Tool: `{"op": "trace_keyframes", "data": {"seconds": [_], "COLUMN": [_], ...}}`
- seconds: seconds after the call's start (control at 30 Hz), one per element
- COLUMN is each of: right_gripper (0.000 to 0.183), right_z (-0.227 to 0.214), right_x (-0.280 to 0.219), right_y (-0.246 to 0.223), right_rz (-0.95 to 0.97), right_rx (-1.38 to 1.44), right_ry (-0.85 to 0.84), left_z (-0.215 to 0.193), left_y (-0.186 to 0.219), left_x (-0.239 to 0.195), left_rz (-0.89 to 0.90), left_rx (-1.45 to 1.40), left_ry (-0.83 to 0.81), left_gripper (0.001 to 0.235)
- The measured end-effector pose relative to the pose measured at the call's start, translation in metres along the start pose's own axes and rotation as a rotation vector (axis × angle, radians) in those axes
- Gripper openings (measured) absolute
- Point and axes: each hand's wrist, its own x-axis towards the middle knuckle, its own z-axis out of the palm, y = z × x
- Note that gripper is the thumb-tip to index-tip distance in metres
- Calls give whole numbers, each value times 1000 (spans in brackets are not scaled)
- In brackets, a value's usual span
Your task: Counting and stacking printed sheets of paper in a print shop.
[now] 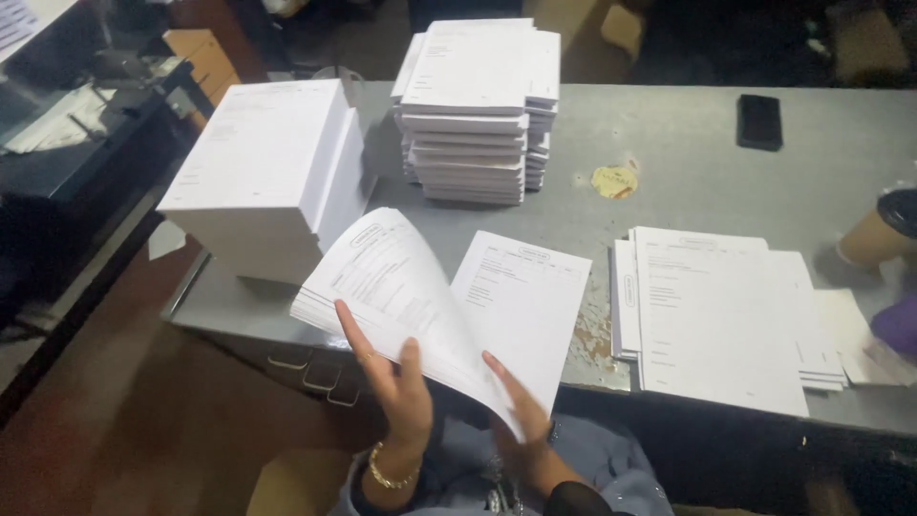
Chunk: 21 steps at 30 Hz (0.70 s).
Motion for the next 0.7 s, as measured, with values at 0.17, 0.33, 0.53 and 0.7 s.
{"op": "trace_keyframes", "data": {"seconds": [0.17,0.33,0.53,0.7], "right_gripper": [48,13,19,21], "right_z": [-47,-112,-127,-124], "right_x": [32,-2,23,23], "right_y": [8,47,39,73], "right_rz": [78,498,741,552], "right_rx": [127,-175,7,-112], "right_ry": [108,186,156,158], "left_z": [5,-28,-65,-20], "left_y": [0,-29,-99,-101], "left_x": [-12,1,61,45], "left_rz": [-28,473,-470,-556], "left_rx": [25,257,588,54], "left_ry": [-172,85,-557,-297], "left_gripper": [92,144,46,70]}}
